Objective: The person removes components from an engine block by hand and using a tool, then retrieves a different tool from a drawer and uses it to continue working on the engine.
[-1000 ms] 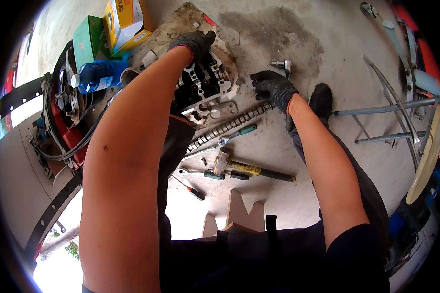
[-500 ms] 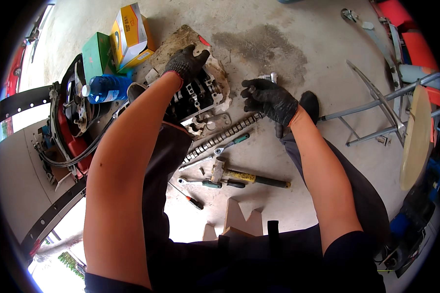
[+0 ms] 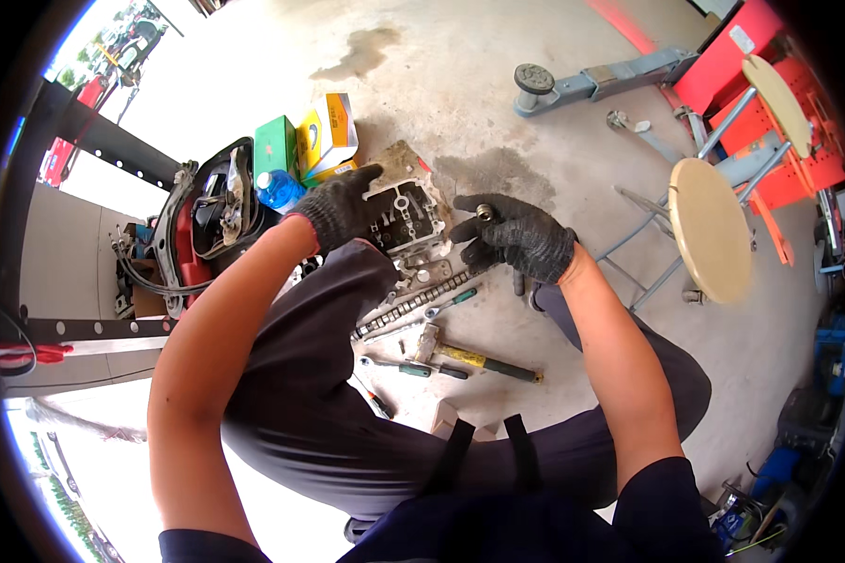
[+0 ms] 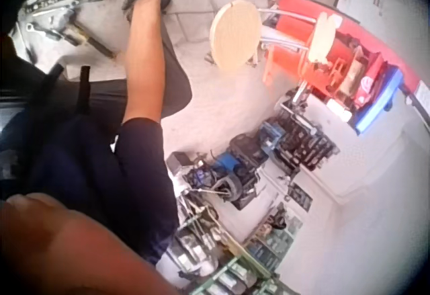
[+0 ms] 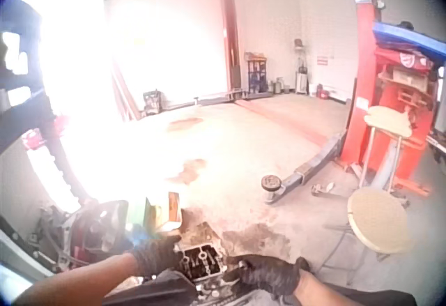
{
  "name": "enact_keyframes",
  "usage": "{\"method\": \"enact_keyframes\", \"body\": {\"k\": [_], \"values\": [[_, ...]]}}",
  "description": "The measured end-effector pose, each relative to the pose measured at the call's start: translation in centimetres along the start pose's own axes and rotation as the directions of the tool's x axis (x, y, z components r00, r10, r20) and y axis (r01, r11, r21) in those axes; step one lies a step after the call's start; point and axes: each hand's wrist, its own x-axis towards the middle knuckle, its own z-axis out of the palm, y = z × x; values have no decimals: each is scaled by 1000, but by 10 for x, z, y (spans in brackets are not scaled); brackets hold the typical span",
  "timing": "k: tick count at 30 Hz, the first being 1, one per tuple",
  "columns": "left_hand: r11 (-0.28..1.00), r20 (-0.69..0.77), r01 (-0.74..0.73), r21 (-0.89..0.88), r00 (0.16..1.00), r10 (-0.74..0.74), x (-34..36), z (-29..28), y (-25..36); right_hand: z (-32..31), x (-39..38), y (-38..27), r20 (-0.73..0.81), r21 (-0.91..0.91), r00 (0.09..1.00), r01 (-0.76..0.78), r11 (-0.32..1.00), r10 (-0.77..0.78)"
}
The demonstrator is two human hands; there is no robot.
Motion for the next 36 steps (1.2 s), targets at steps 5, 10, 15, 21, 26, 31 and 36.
{"method": "enact_keyframes", "body": {"k": [5,10,15,21,26,31,36], "values": [[993,-111,118,9,987,-116,-68,-69,-38,47,-55,-19,43,-90,999,18,996,-14],[824,-204,271,-498,887,-414,-149,-120,-85,75,-131,-58,-62,-277,996,49,960,-69],[851,-56,219,-477,959,-278,-189,-125,-132,103,-203,-98,-247,-567,945,37,823,-213],[824,8,196,-532,974,-227,-218,-80,-123,130,-222,-142,-418,-714,838,-64,697,-352],[917,25,171,-360,984,-174,-203,-72,-86,114,-180,-132,-428,-735,835,-100,671,-345],[800,182,436,-412,900,-397,-178,-40,-98,65,-103,-86,-642,-682,762,-521,513,-79],[870,333,394,-297,896,-293,-181,6,-155,-32,-26,11,-696,-626,716,-647,436,63]]}}
